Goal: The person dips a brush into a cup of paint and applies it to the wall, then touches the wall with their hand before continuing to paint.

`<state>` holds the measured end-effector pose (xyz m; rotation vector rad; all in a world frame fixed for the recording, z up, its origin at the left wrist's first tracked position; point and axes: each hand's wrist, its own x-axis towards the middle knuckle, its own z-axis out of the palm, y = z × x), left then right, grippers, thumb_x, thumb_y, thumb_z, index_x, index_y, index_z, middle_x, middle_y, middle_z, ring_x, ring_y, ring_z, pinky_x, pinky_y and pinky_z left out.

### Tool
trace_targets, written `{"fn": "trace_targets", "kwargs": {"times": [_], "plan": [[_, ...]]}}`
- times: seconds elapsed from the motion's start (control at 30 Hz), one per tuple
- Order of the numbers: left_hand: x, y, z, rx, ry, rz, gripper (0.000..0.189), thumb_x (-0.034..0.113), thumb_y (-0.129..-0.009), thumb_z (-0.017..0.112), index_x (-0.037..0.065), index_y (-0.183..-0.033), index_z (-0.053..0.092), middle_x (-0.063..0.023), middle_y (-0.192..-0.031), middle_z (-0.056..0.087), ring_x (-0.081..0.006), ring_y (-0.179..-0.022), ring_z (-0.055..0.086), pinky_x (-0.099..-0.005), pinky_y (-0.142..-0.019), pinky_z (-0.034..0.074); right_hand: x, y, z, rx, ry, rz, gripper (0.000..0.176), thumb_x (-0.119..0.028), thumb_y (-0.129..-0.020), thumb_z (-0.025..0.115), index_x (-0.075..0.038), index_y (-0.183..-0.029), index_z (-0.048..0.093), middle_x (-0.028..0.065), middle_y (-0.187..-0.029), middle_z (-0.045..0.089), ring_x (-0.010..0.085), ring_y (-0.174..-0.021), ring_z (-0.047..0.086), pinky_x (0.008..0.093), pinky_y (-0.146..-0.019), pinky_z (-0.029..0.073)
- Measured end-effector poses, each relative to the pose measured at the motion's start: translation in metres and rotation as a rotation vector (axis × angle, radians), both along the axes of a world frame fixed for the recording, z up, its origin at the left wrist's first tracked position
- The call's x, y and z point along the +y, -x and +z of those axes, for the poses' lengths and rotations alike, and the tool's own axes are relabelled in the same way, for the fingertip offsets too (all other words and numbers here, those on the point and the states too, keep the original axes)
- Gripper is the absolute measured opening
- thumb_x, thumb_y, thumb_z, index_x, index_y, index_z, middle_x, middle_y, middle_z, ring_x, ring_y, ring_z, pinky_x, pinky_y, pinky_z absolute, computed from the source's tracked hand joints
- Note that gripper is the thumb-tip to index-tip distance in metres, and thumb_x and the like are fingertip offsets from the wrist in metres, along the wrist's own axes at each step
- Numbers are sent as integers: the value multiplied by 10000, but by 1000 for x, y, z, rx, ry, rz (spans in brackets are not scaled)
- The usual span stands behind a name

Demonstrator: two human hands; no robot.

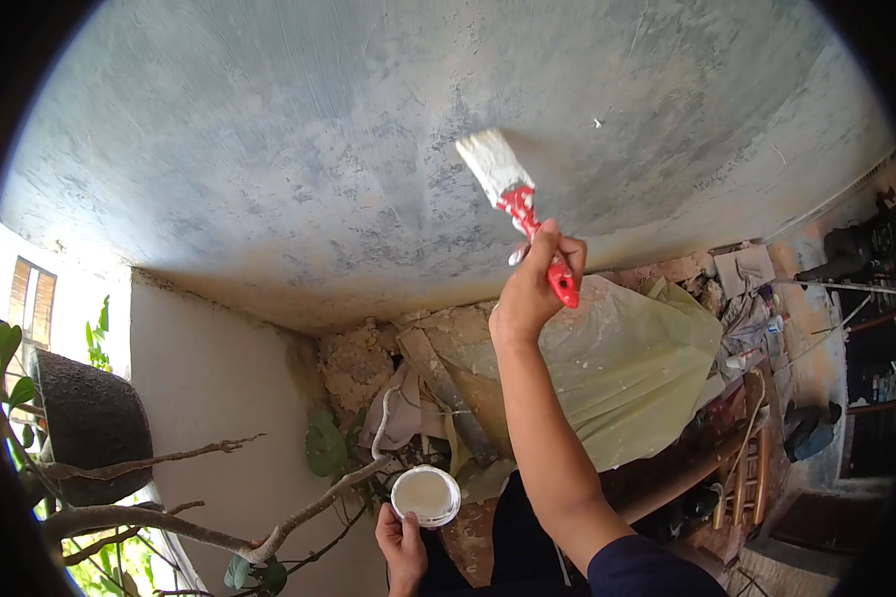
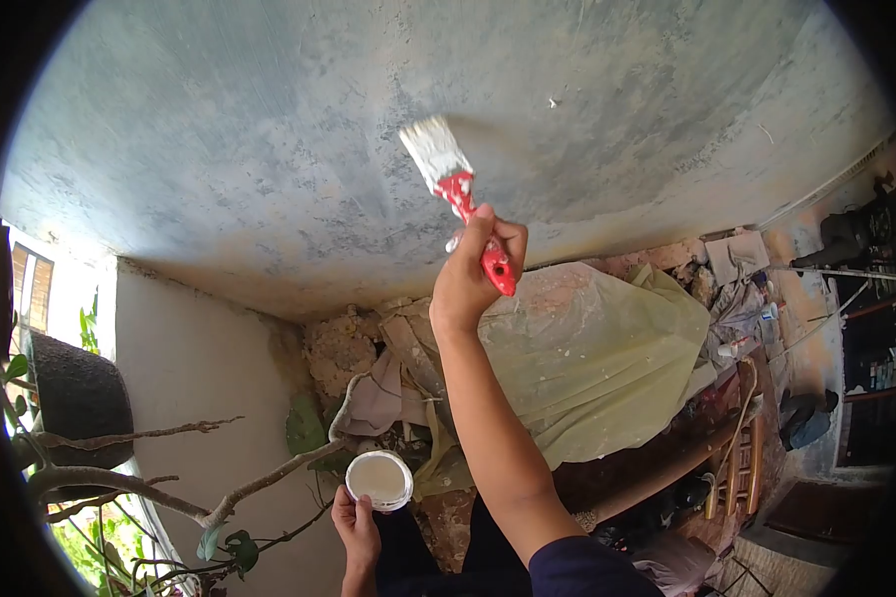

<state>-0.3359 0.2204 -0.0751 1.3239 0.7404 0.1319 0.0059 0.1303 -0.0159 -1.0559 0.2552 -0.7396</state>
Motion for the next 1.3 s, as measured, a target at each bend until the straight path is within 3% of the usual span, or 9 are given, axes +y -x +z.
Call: {"fn": "trace_targets", "kwargs": {"times": [0.2, 0.27, 0.43, 0.67, 0.87, 0.97, 1.03, 1.13, 1.3], "plan": [[0, 1, 3, 12, -6, -2, 80, 41, -920, 493, 19, -843, 492, -5, -788, 552, -29, -710, 471, -190, -646, 388, 12, -25, 60, -271, 93, -10, 205, -130, -912, 593, -47, -802, 441, 13, -719, 488, 78, -612, 450, 237, -559, 375], [0, 4, -2, -2, 1, 6, 79, 39, -919, 493, 18, -842, 492, -5, -787, 551, -29, -710, 470, -190, -647, 388, 15, -37, 38, -241, 292, -104, 178, -91, -901, 605, -16, -794, 484, 12, -731, 516, 62, -626, 440, 224, -580, 395], [-2, 4, -2, -57, -96, -23, 60, 41, -922, 464, 13, -887, 503, -34, -800, 576, -64, -670, 546, -227, -580, 493, 20, -30, -48, -105, 338, -129, 176, -67, -893, 602, -15, -767, 491, 7, -728, 504, 66, -648, 428, 225, -590, 387], [-4, 10, 0, 12, -21, 4, 75, 23, -925, 474, 11, -855, 496, -17, -797, 568, -34, -710, 498, -194, -645, 414, 3, -5, -100, 315, 81, -27, 234, -172, -905, 597, -33, -762, 476, 2, -720, 481, 76, -654, 421, 249, -606, 384], [-3, 10, 1, 54, 48, 18, 66, 33, -929, 474, 1, -881, 505, -29, -827, 586, -38, -741, 509, -193, -680, 419, -3, -25, 36, 97, -131, 145, 187, -198, -907, 588, -61, -840, 480, 9, -756, 521, 78, -637, 451, 236, -599, 374], [-3, 12, -8, -23, -69, -12, 93, 47, -928, 455, -4, -940, 533, -51, -819, 596, -81, -654, 557, -232, -575, 490, -8, -22, 90, -45, -121, 162, 181, -186, -903, 590, -62, -834, 478, 21, -766, 532, 77, -643, 454, 236, -614, 374], [-5, 4, 4, 19, 15, 13, 87, 35, -929, 476, 20, -843, 480, -4, -793, 553, -24, -734, 472, -192, -670, 398, -9, -17, 108, -206, -88, 131, 179, -175, -902, 588, -62, -826, 472, 30, -753, 532, 77, -628, 455, 243, -593, 375], [-5, 5, -1, 7, 14, 0, 104, 31, -927, 475, 30, -823, 464, 10, -776, 530, -20, -717, 453, -190, -651, 384, -4, -28, 82, -176, 39, 67, 218, -138, -900, 593, -47, -771, 443, 9, -673, 492, 66, -576, 445, 234, -516, 355], [-4, 4, 4, 4, 30, 0, 106, 29, -928, 470, 33, -823, 463, 15, -780, 526, -17, -717, 448, -187, -652, 379, -12, -25, -43, 114, 119, 51, 203, -142, -899, 610, -44, -771, 485, -3, -692, 497, 54, -610, 436, 237, -546, 378]]}}
